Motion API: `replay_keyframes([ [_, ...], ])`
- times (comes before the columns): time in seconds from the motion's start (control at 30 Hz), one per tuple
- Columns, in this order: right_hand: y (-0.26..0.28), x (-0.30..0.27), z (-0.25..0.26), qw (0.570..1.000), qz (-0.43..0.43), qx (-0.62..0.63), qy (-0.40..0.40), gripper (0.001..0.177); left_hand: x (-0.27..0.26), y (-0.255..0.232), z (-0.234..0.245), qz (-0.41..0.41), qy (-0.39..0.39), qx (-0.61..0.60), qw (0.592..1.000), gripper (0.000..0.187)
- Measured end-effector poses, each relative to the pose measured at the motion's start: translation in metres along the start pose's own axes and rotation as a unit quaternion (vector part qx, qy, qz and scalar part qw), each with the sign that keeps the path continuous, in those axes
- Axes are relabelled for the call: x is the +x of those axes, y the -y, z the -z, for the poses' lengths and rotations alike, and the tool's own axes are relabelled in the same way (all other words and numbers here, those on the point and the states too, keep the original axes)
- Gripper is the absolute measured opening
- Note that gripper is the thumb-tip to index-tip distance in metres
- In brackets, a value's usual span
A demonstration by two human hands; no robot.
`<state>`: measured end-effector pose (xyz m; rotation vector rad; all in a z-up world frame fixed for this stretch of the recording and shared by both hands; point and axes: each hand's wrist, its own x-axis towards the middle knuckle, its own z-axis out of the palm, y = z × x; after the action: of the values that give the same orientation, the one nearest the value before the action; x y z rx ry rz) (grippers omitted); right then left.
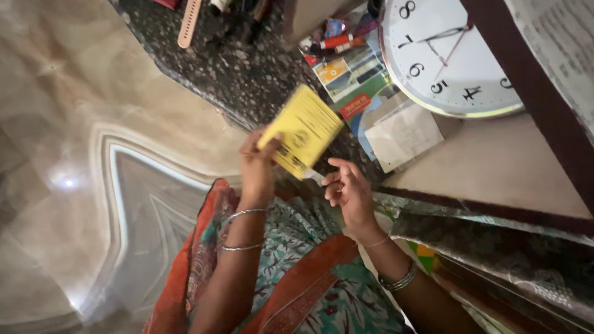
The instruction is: The person organizes various small items on a cluttered countertop, including a watch, bottles, papers, and a wallet. They pick up, inspect, and reposition each item, then move to a nearby table to handle a booklet and other objects.
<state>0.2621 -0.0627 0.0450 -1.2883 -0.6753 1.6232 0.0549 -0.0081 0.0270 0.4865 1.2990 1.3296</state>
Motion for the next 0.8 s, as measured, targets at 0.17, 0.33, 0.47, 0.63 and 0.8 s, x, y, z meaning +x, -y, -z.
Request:
replay_keyframes([
  [0.17,-0.012,-0.004,0.034,1.000,0.009,0.015,0.012,0.018,-0.020,0.044,-0.028,0.021,0.149,-0.077,0.986,0.022],
  [0.33,-0.008,-0.005,0.047,0.995,0.033,0.063,-0.071,0.018,-0.036,0.058,-0.064,0.027,0.156,-0.102,0.982,0.024],
  [0.47,0.001,-0.012,0.037,0.988,0.047,0.055,-0.135,0.028,-0.034,0.070,-0.088,0.031,0.146,-0.093,0.984,0.022],
  [0.63,-0.003,-0.037,0.040,0.985,0.037,-0.009,-0.166,0.036,-0.021,0.089,-0.115,0.036,0.163,-0.069,0.984,0.022],
  [0.8,-0.013,-0.053,0.053,0.990,0.055,-0.019,-0.130,0.037,-0.008,0.118,-0.135,0.038,0.198,-0.038,0.979,0.020],
])
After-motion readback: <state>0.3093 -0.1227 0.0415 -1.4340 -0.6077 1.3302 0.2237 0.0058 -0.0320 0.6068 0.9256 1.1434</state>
